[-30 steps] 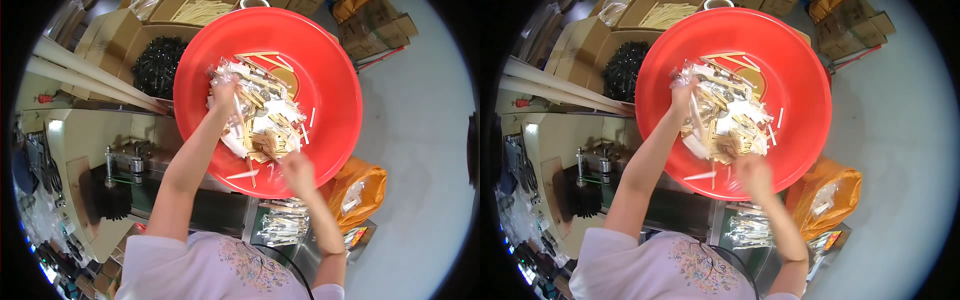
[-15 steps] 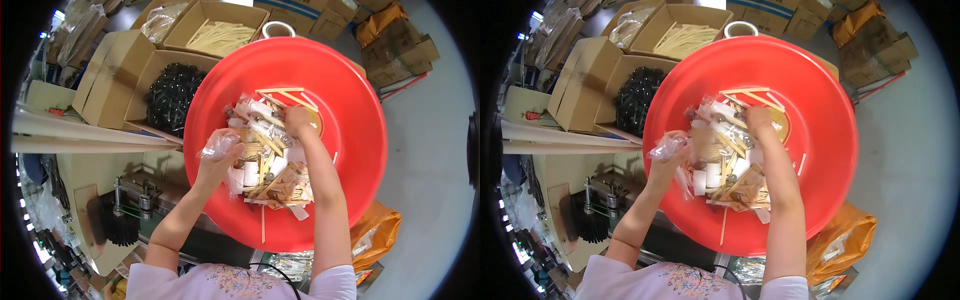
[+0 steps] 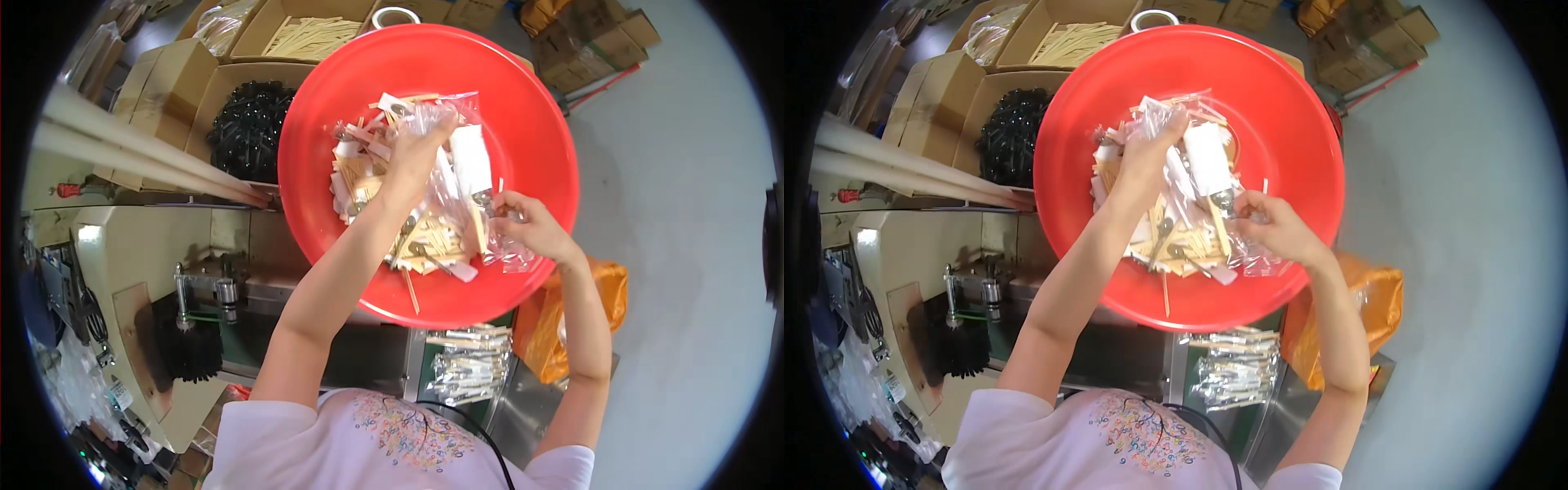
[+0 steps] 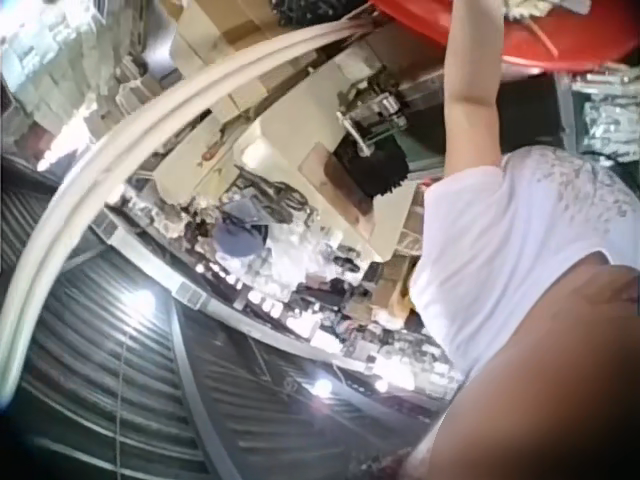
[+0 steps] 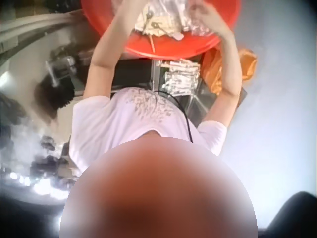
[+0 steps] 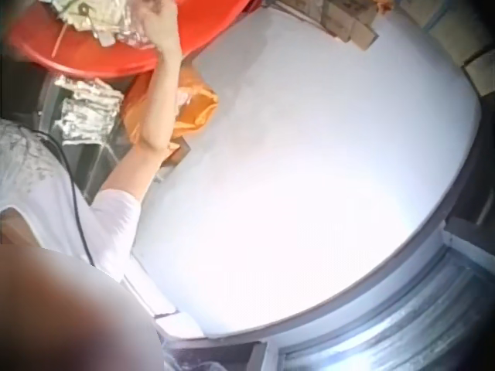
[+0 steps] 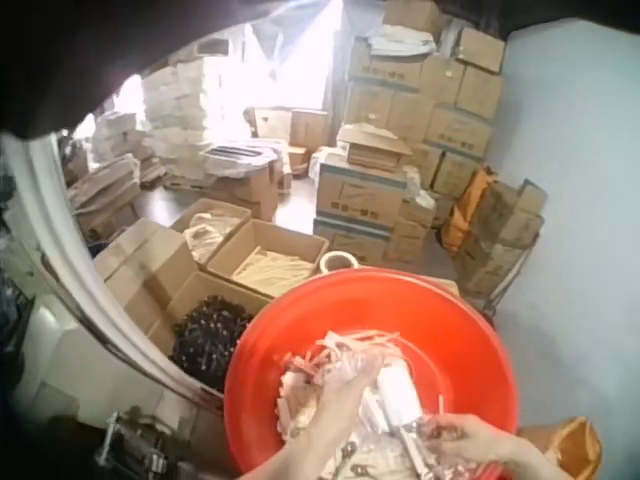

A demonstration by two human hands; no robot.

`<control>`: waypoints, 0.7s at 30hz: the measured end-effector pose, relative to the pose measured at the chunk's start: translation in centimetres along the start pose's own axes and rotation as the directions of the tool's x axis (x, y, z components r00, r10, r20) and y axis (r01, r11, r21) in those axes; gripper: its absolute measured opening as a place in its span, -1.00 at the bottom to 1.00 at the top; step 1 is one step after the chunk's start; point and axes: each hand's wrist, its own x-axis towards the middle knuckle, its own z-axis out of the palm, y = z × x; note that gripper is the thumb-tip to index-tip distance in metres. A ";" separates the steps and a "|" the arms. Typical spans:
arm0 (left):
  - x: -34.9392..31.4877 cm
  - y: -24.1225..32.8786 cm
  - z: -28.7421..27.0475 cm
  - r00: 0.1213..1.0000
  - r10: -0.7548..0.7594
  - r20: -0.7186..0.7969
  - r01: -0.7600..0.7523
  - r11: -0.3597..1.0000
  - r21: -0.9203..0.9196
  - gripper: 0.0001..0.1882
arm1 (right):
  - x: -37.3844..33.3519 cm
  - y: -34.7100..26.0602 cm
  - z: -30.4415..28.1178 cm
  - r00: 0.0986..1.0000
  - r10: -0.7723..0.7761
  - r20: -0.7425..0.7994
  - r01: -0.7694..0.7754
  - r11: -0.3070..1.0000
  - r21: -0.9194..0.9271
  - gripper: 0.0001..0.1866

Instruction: Sorting and bundling incense sticks from a large bowl and placing them onto a packaging machine conveyor.

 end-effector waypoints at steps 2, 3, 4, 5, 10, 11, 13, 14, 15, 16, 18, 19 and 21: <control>-1.0 -0.7 1.7 0.996 -0.076 0.050 0.079 0.995 -0.054 -0.62 | -2.5 0.8 1.0 0.990 0.124 0.071 -0.126 0.992 0.022 -0.81; -1.5 -1.2 2.3 0.986 -0.141 0.090 0.150 0.983 -0.108 -0.64 | -3.7 1.2 1.2 0.990 0.126 0.058 -0.128 0.991 0.029 -0.81; -2.0 -1.9 2.7 0.968 -0.223 0.119 0.235 0.967 -0.099 -0.63 | -4.7 1.4 1.8 0.991 0.136 0.001 -0.132 0.964 -0.230 -0.78; -1.5 -3.1 2.5 0.966 -0.227 0.124 0.238 0.967 -0.090 -0.63 | -5.4 1.0 3.0 0.990 0.132 -0.050 -0.140 0.870 -0.472 -0.74; 3.9 -16.2 2.0 0.791 0.108 -0.603 0.076 0.959 0.272 -0.65 | -8.1 -1.9 11.1 0.935 0.041 -0.353 -0.243 0.799 -0.550 -0.68; 7.2 -16.9 -3.1 0.825 0.120 -0.552 0.112 0.923 0.367 -0.65 | -8.8 -3.0 11.5 0.963 0.142 -0.229 -0.237 0.854 -0.464 -0.69; 4.8 -13.8 -2.3 0.874 -0.193 -0.446 0.229 0.973 0.028 -0.56 | -11.0 1.1 8.0 0.930 0.274 -0.245 -0.340 0.895 -0.289 -0.70; 3.1 -9.8 -3.4 0.850 -0.204 -0.486 0.265 0.962 0.060 -0.52 | -11.2 1.7 8.0 0.930 0.321 -0.180 -0.345 0.931 -0.123 -0.71; 2.8 -9.0 -4.6 0.903 0.009 -0.430 0.039 0.994 0.102 -0.51 | -11.7 2.3 8.7 0.921 0.373 -0.115 -0.369 0.928 0.058 -0.72; 2.3 -8.6 -5.1 0.911 0.131 -0.391 0.006 0.944 0.330 -0.49 | -12.1 3.2 9.2 0.911 0.411 -0.038 -0.391 0.890 0.235 -0.73; 0.1 -6.4 -3.1 0.944 0.169 -0.284 -0.053 0.925 0.377 -0.60 | -11.6 7.0 6.8 0.889 0.310 0.337 -0.457 0.574 0.679 -0.74; -0.3 -5.8 -2.3 0.954 0.221 -0.202 -0.122 0.904 0.410 -0.70 | -10.2 9.1 4.0 0.834 0.042 0.550 -0.541 0.252 0.802 -0.73; -0.7 -4.6 -2.1 0.932 0.326 -0.156 -0.232 0.872 0.432 -0.70 | -9.8 7.1 3.7 0.833 0.313 0.455 -0.552 0.498 0.668 -0.73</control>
